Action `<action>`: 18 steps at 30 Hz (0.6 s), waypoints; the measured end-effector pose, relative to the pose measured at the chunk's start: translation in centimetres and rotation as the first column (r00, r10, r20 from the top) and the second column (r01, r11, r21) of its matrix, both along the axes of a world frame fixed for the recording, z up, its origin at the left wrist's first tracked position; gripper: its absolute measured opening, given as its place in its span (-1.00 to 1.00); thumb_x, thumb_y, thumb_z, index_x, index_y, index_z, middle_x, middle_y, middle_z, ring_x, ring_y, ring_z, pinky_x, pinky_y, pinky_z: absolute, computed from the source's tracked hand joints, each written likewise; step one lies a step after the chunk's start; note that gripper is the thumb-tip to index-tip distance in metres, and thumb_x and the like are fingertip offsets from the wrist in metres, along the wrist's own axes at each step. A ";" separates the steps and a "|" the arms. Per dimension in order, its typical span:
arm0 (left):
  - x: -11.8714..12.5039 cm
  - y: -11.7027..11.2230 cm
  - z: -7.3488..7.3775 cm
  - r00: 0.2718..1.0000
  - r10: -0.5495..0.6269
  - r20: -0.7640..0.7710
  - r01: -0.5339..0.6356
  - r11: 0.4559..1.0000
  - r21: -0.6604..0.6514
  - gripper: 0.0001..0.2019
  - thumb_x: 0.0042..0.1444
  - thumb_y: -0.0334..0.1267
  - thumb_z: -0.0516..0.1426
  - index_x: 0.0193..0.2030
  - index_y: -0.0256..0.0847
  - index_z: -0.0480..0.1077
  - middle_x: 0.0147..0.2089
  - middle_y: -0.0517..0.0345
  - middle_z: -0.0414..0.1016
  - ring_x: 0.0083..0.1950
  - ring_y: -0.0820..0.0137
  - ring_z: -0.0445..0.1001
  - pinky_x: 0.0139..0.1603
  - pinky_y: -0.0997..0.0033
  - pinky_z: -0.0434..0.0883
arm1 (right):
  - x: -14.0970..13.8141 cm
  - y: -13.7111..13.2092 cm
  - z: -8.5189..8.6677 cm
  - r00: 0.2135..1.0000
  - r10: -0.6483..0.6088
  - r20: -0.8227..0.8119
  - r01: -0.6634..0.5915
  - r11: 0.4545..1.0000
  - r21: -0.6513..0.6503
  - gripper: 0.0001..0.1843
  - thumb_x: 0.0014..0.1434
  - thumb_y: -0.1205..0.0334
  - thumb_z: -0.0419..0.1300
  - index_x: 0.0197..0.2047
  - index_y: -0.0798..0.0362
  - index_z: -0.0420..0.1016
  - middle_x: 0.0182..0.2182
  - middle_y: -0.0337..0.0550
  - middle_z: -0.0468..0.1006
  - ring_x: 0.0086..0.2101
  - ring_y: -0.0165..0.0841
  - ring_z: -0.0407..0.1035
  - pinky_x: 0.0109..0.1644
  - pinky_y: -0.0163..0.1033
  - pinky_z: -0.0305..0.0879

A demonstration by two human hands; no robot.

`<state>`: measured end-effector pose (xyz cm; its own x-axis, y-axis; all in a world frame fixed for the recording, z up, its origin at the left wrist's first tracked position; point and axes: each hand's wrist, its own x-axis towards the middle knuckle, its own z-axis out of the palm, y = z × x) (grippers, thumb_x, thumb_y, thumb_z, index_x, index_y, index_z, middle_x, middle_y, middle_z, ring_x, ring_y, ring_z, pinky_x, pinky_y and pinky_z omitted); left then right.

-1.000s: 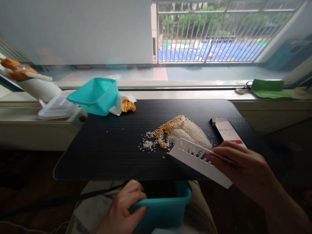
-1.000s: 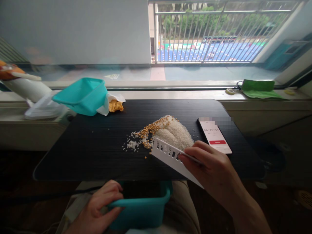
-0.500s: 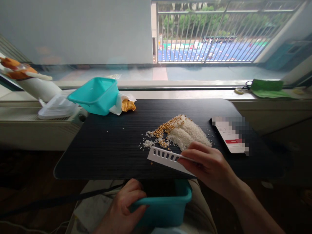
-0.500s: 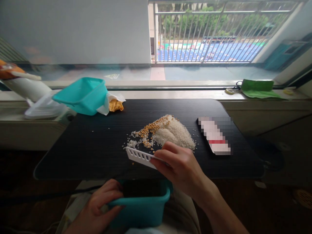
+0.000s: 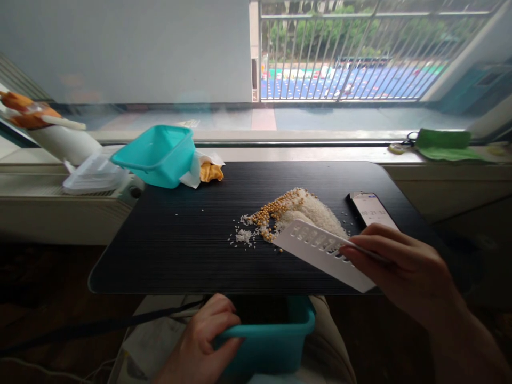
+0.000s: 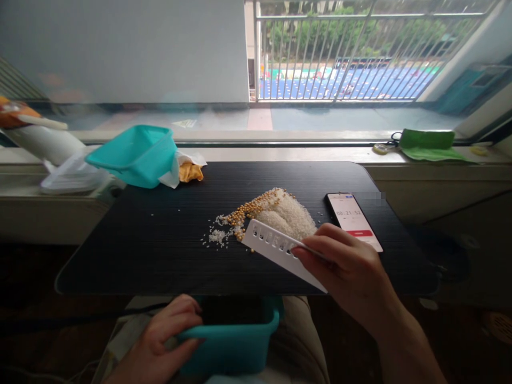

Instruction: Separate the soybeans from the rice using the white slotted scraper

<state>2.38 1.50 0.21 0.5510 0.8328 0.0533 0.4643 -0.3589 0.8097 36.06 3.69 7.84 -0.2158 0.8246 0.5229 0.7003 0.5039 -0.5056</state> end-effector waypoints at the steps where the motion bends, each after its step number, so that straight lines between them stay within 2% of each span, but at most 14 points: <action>1: 0.0 0.0 0.0 1.000 -0.001 -0.002 0.001 1.000 -0.001 -0.82 0.16 -0.48 0.13 -0.41 -0.20 0.49 -0.34 0.11 0.49 -0.26 0.35 0.52 -0.25 0.50 0.44 | 0.2 0.1 -0.2 1.000 -0.004 0.008 0.004 1.000 -0.014 -0.85 0.25 0.44 0.28 -0.19 -0.02 0.49 -0.37 -0.25 0.43 -0.48 -0.51 0.32 -0.48 -0.38 0.21; 7: 0.0 -0.2 -0.1 1.000 0.004 0.012 -0.004 1.000 0.005 -0.81 0.16 -0.48 0.12 -0.41 -0.20 0.49 -0.34 0.11 0.48 -0.25 0.35 0.52 -0.24 0.50 0.44 | 1.0 -0.3 -0.9 0.999 0.042 0.031 -0.040 0.998 -0.052 -0.85 0.26 0.42 0.28 -0.18 -0.03 0.48 -0.39 -0.26 0.41 -0.47 -0.49 0.32 -0.45 -0.37 0.22; 12: -0.1 -0.1 0.0 1.000 0.000 0.010 0.000 1.000 -0.004 -0.81 0.16 -0.49 0.12 -0.40 -0.20 0.49 -0.34 0.12 0.48 -0.24 0.35 0.52 -0.23 0.49 0.44 | 1.4 -0.6 -1.2 0.999 -0.026 0.029 0.027 0.999 -0.025 -0.84 0.25 0.42 0.29 -0.16 -0.02 0.48 -0.37 -0.27 0.43 -0.47 -0.50 0.32 -0.46 -0.39 0.22; 18: 0.0 -0.1 -0.1 1.000 0.003 0.011 -0.003 1.000 -0.006 -0.81 0.17 -0.48 0.12 -0.40 -0.20 0.49 -0.33 0.11 0.48 -0.24 0.35 0.52 -0.23 0.49 0.44 | 1.4 -0.5 -1.0 0.997 0.070 0.039 -0.067 0.995 -0.076 -0.83 0.26 0.44 0.27 -0.18 -0.03 0.48 -0.38 -0.25 0.43 -0.45 -0.47 0.34 -0.43 -0.38 0.24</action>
<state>2.41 1.43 0.08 0.5479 0.8348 0.0549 0.4560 -0.3530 0.8170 37.42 3.16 6.86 -0.2939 0.8436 0.4495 0.6867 0.5135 -0.5146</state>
